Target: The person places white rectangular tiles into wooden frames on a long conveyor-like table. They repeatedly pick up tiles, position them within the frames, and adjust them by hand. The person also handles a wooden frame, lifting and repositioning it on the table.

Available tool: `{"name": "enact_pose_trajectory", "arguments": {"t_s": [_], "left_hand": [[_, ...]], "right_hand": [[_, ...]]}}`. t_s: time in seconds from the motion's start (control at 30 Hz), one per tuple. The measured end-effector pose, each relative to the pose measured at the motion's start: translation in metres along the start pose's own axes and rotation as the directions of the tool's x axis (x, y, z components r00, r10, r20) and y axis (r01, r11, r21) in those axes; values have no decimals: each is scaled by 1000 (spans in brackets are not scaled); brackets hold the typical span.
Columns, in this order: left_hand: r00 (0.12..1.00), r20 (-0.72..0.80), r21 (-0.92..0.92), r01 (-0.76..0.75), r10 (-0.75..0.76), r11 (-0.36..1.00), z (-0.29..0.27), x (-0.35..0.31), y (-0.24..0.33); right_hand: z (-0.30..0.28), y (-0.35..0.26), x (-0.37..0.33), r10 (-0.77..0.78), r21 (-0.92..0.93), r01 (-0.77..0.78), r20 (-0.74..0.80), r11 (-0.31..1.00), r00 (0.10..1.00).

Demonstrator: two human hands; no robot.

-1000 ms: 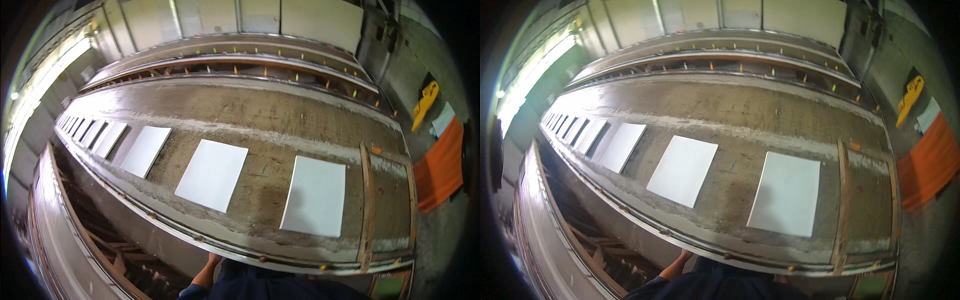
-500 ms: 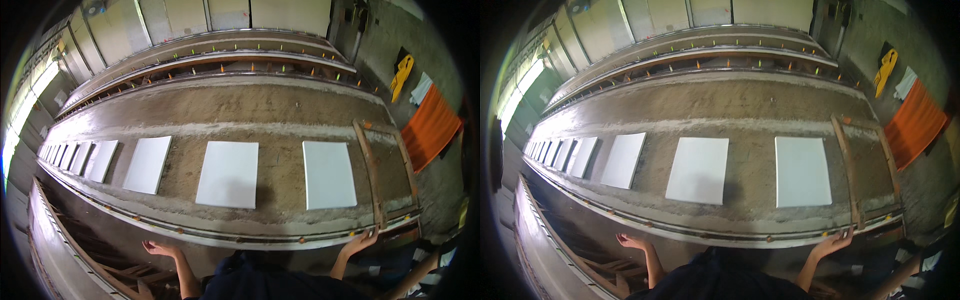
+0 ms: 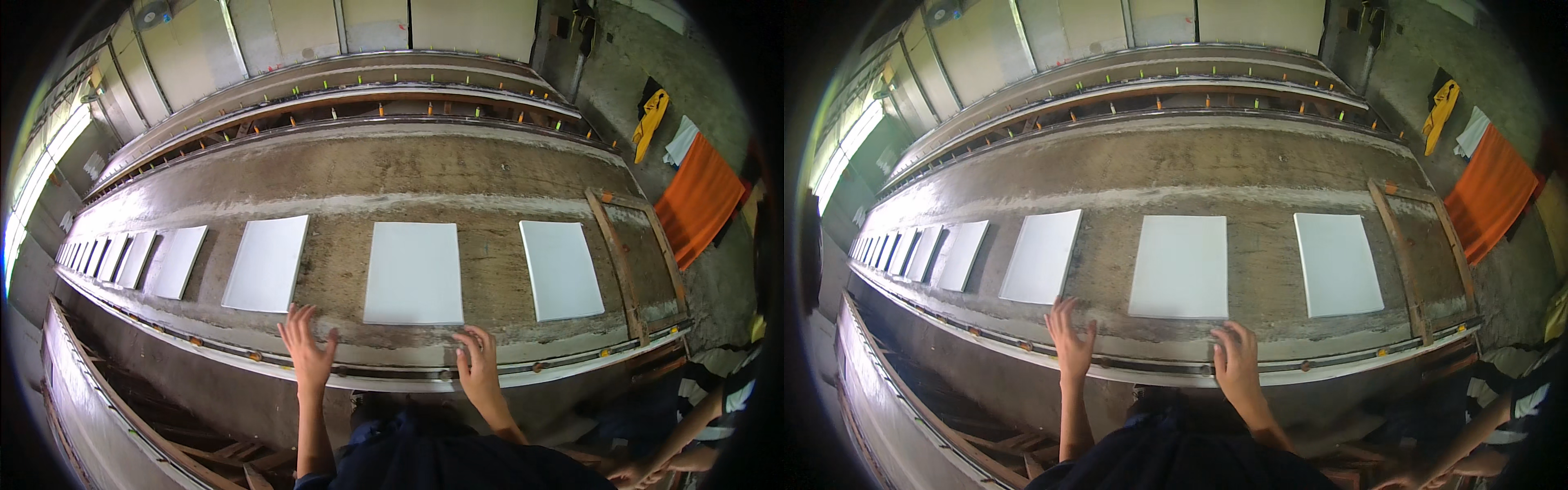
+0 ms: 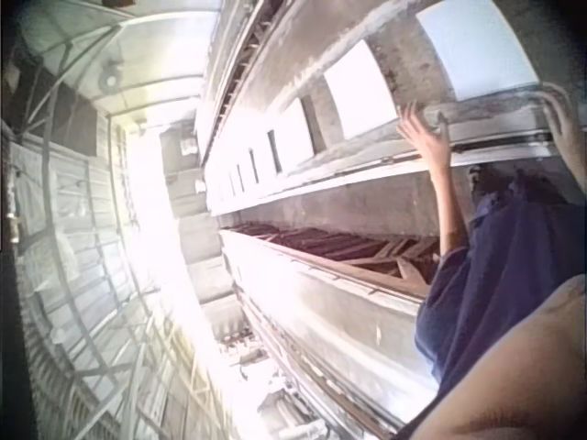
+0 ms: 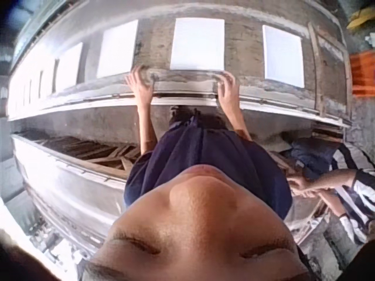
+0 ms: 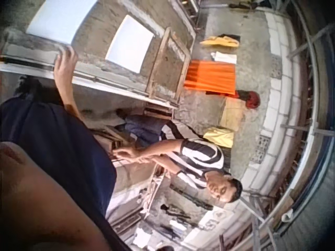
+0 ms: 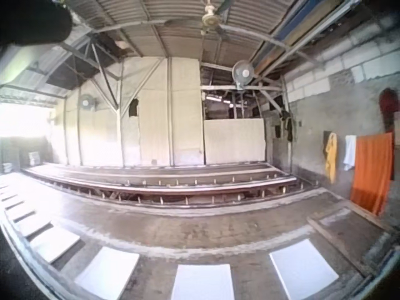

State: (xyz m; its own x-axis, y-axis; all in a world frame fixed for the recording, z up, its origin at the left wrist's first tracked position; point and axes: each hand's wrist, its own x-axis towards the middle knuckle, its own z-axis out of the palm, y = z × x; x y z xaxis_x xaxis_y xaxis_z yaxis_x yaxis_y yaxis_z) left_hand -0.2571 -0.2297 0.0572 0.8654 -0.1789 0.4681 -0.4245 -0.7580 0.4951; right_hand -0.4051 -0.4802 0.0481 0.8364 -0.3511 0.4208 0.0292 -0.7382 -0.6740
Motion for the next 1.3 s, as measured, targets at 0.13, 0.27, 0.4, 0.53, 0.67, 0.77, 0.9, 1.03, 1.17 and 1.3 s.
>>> {"name": "enact_pose_trajectory", "arguments": {"t_s": [0.13, 0.27, 0.4, 0.53, 0.67, 0.77, 0.9, 1.03, 1.17, 1.3], "left_hand": [[973, 206, 43, -116, 105, 992, 7, 7, -35], [963, 242, 9, -127, 121, 992, 13, -4, -50], [963, 239, -36, -116, 122, 993, 27, -17, -49], [994, 108, 26, -35, 32, 999, 17, -33, -45], [985, -72, 33, 160, -157, 987, -1, -65, -32], [942, -174, 99, 308, -288, 946, -20, -101, -27], [827, -321, 117, 518, -462, 847, -50, -162, -17], [674, -442, 50, 677, -592, 734, -69, -215, -12], [620, -466, -16, 707, -631, 707, -68, -237, -18], [608, -455, -111, 686, -650, 719, -54, -249, -30]], "right_hand": [[45, -36, 8, 5, -16, -4, 79, 1000, 997], [39, -36, 11, 78, -347, -34, 115, 937, 990], [49, -58, 27, -11, -315, 87, 236, 945, 972], [101, -78, 24, -268, 11, 284, 369, 959, 890], [124, -86, 14, -501, 224, 451, 458, 864, 734], [135, -90, 7, -534, 356, 401, 496, 844, 685], [140, -99, 3, -631, 383, 502, 440, 775, 639], [143, -115, -5, -698, 387, 581, 356, 716, 622], [161, -102, -10, -665, 367, 555, 394, 747, 635], [166, -87, -6, -717, 408, 591, 361, 696, 596]]}}
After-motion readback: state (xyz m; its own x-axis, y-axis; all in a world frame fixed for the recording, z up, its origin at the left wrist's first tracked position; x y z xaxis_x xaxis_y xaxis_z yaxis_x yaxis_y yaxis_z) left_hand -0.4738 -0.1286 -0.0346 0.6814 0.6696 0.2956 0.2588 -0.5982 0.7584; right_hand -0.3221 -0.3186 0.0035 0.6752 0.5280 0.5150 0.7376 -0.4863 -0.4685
